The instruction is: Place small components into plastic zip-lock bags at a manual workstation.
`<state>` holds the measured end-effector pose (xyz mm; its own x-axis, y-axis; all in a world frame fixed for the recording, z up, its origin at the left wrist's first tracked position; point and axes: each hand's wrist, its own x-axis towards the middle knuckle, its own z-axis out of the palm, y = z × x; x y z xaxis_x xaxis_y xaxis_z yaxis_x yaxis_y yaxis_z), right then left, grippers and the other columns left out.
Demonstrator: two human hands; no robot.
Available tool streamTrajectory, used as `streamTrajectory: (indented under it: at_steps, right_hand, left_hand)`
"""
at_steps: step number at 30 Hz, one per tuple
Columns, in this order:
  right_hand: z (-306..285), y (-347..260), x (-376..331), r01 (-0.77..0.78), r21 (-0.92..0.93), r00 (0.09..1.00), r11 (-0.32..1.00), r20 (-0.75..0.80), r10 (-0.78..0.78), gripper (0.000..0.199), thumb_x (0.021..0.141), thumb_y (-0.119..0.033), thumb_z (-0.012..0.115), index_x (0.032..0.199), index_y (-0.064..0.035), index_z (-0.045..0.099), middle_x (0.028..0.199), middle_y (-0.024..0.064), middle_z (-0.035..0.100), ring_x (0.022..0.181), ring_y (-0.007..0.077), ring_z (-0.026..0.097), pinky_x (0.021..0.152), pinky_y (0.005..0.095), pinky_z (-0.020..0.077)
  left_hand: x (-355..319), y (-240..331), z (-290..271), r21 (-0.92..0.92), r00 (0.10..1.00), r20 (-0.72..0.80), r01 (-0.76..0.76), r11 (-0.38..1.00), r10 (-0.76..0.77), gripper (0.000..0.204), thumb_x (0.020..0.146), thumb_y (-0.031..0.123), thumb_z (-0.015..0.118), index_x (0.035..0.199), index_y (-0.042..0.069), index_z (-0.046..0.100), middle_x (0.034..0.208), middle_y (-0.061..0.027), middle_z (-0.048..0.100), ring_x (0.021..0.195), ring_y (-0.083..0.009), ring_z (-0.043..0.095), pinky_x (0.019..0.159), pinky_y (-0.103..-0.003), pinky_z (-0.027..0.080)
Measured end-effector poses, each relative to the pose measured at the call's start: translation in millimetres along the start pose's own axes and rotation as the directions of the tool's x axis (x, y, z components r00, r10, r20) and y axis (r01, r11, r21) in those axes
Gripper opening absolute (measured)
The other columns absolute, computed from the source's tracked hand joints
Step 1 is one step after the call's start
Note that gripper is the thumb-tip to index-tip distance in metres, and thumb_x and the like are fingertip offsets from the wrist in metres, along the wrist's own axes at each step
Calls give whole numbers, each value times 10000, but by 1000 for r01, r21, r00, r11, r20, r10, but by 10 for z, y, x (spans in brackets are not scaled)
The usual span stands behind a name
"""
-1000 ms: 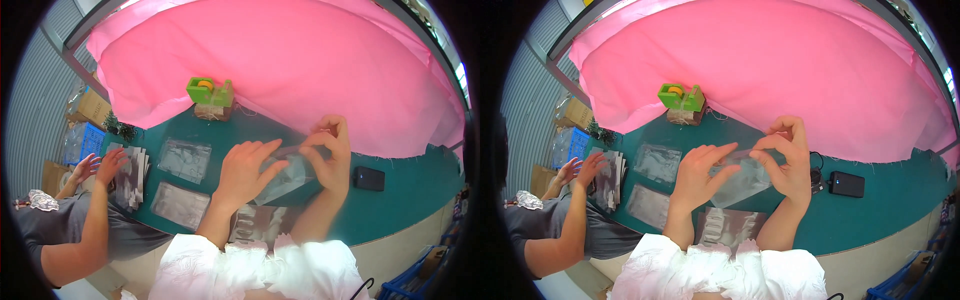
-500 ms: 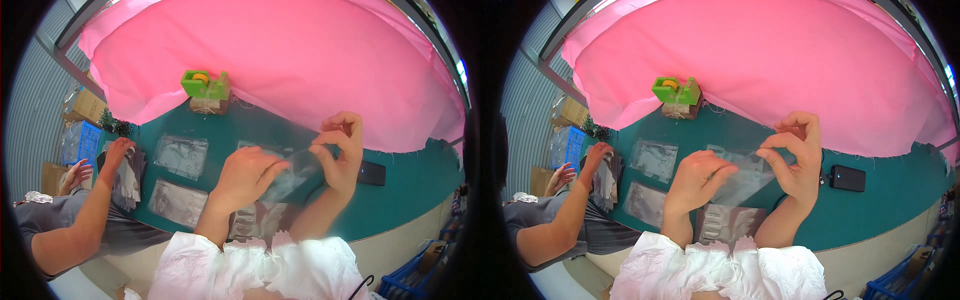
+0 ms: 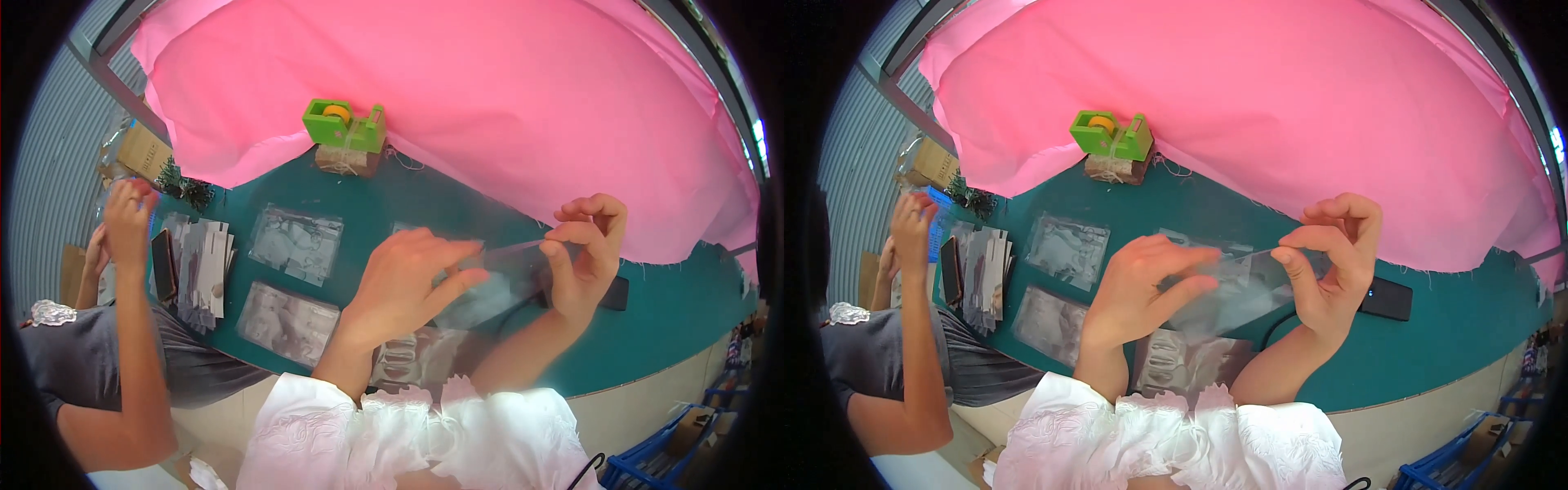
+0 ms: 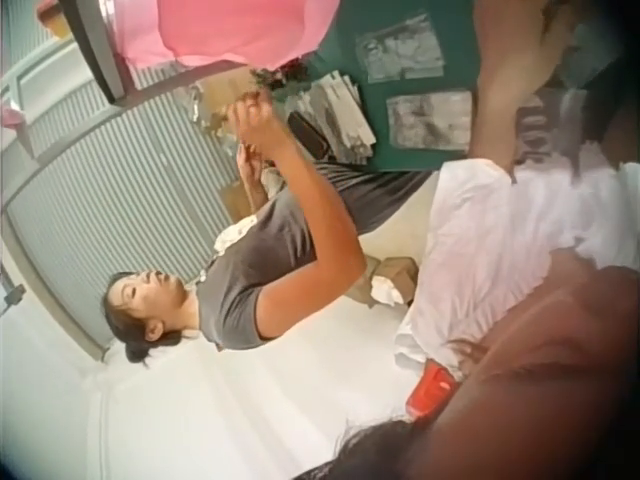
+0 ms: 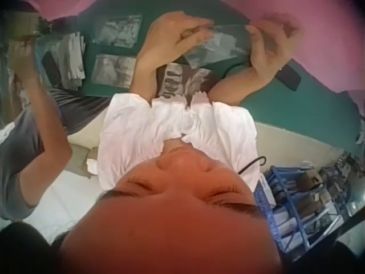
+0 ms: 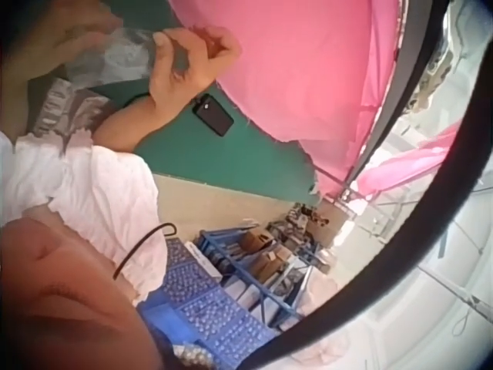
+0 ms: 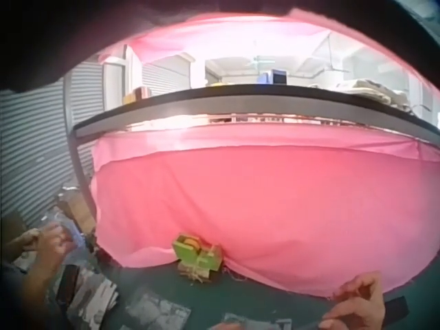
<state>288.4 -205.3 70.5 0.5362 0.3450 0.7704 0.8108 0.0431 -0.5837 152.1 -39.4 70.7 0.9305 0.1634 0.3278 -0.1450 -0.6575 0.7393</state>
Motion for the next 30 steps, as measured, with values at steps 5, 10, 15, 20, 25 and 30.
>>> streamTrajectory:
  at_steps: [5, 10, 15, 20, 25, 30]
  right_hand:
    - [-18, 23, -2, -12, -34, 999, 999, -41, 11, 198, 681, -153, 802, 733, -38, 650, 1026, 87, 448, 872, 228, 531, 712, 345, 485]
    - [-33, 3, -3, -4, -12, 998, 1000, -64, 3, 194, 689, -157, 801, 736, -42, 652, 1037, 91, 453, 875, 229, 529, 712, 351, 493]
    - [-72, 33, -48, -50, -9, 995, 999, -86, 49, 201, 755, -182, 766, 763, -43, 620, 1069, 87, 440, 943, 237, 508, 775, 375, 477]
    - [-68, 30, -31, -33, 3, 997, 999, -74, 34, 205, 762, -186, 767, 767, -41, 623, 1076, 87, 440, 948, 230, 506, 772, 373, 478]
    - [-94, 15, -20, -56, 49, 997, 997, -53, 59, 195, 739, -157, 776, 773, -27, 635, 1035, 99, 486, 874, 220, 528, 729, 347, 472]
    - [-220, -77, 5, -149, 108, 987, 983, 74, 141, 190, 705, -95, 774, 804, 2, 644, 896, 103, 566, 775, 206, 545, 685, 320, 454]
  left_hand:
    - [1, -77, 50, 0, 997, -42, -70, 998, 70, 208, 786, 164, 706, 959, 47, 709, 761, -76, 654, 738, -265, 574, 682, -355, 457]
    - [17, -33, -6, -40, 997, -32, -65, 997, 64, 188, 783, 148, 707, 934, 36, 704, 832, -77, 669, 785, -259, 579, 704, -352, 465]
    - [12, -58, 4, -24, 990, -139, -37, 999, 34, 126, 796, 125, 690, 875, 29, 703, 868, -76, 669, 812, -250, 577, 721, -355, 470]
    - [-10, -120, -10, -63, 993, -25, -113, 992, 112, 175, 783, 154, 704, 913, 37, 699, 868, -77, 667, 824, -253, 577, 729, -351, 468]
    - [14, -74, -41, -58, 993, -82, -87, 994, 82, 142, 791, 134, 690, 889, 32, 680, 858, -77, 661, 817, -265, 576, 742, -360, 452]
    - [32, 2, -64, -98, 984, -157, -98, 990, 82, 133, 763, 96, 698, 876, 34, 665, 860, -69, 657, 822, -276, 579, 781, -367, 430]
